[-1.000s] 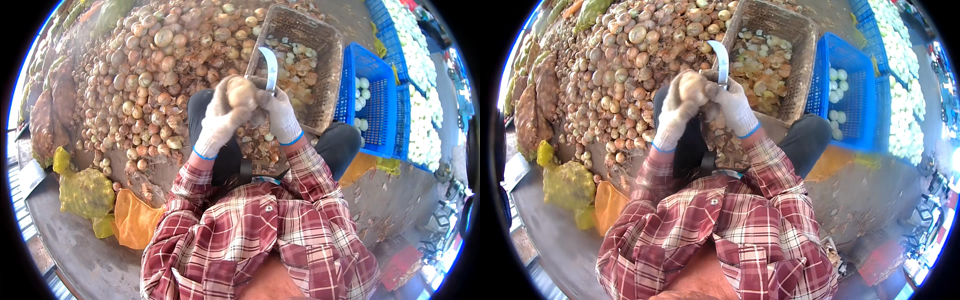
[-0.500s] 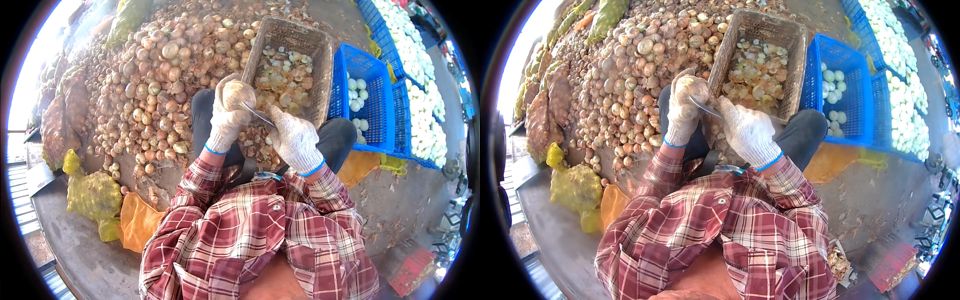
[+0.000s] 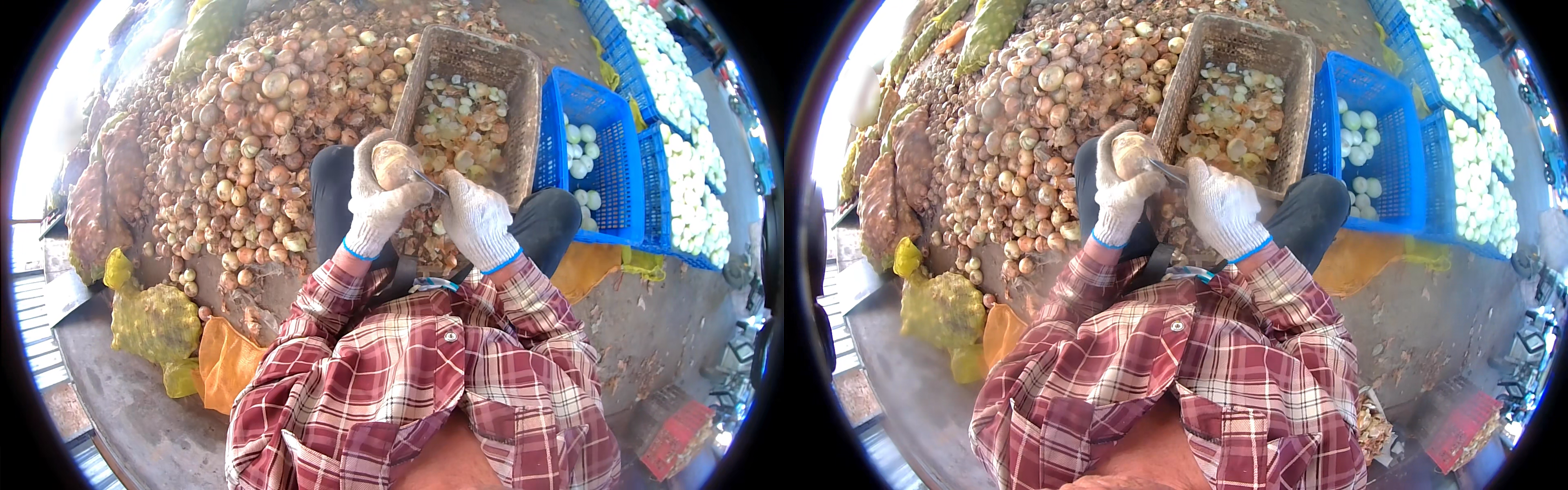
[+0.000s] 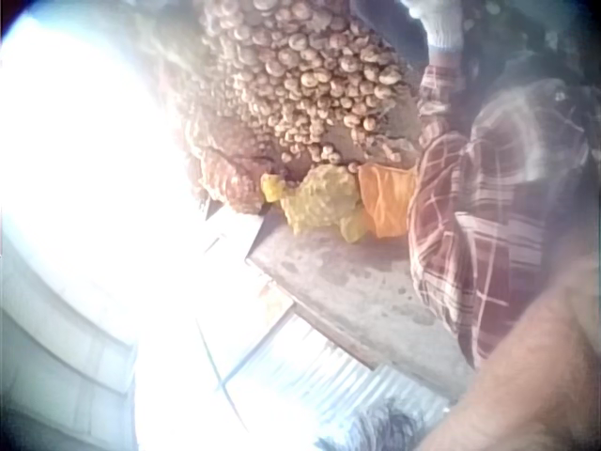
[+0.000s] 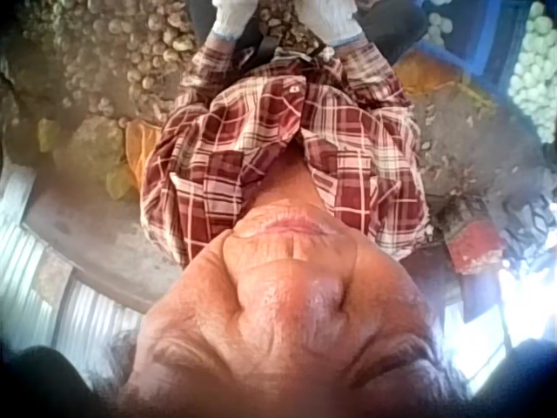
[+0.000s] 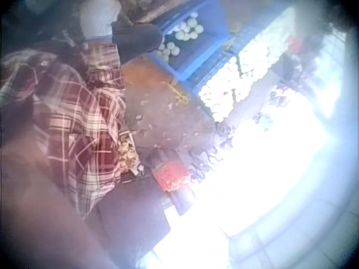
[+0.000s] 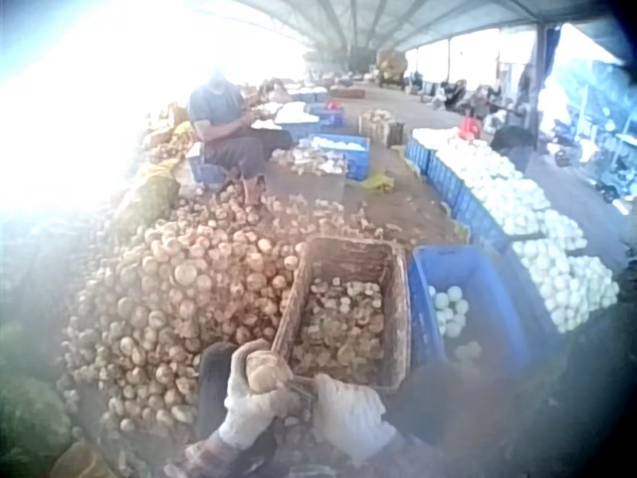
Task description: The person sits on the ground and peels onions one by one using a small knife. They remove the outer skin and place the peeled onions into a blue crate while discarding the skins into a basket.
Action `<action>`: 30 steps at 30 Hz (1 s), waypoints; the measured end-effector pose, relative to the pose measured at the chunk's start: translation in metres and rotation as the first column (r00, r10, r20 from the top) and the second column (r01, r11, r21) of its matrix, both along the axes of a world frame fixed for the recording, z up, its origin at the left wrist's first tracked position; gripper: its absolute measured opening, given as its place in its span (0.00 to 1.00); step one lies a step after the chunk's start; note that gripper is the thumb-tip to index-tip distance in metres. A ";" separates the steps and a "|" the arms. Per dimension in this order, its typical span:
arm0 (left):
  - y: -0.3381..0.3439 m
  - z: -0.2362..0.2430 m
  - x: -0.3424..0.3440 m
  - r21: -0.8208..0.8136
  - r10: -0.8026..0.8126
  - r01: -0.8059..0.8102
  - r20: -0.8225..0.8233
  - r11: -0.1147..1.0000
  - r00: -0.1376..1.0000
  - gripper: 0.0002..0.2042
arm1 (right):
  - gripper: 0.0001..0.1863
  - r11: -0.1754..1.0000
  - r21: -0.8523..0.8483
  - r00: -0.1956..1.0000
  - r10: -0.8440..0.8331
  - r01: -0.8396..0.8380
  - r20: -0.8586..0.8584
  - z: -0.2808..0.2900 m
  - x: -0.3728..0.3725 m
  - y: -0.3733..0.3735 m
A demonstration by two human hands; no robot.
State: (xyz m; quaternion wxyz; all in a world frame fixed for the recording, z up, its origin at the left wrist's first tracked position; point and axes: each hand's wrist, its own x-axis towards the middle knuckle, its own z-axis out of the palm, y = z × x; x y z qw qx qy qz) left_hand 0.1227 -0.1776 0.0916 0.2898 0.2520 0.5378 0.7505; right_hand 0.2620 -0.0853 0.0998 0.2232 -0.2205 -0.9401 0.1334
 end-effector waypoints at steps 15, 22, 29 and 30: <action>0.002 -0.041 0.001 0.184 -0.386 0.340 0.498 0.922 0.777 0.29 | 0.12 0.427 -0.883 0.947 -0.155 -0.194 -0.283 -0.002 0.021 0.029; -0.017 -0.025 -0.005 0.058 -0.599 0.628 0.382 0.776 0.704 0.25 | 0.33 0.019 -0.939 0.921 -0.191 -0.344 -0.341 -0.010 0.011 0.027; -0.011 -0.023 0.021 0.193 -0.372 0.349 0.728 0.917 0.576 0.29 | 0.08 0.784 -0.528 0.876 0.038 -0.325 -0.481 0.035 0.012 -0.001; -0.014 -0.011 0.029 0.160 -0.324 0.325 0.771 0.932 0.548 0.28 | 0.07 0.827 -0.450 0.858 0.073 -0.337 -0.509 0.029 0.009 -0.013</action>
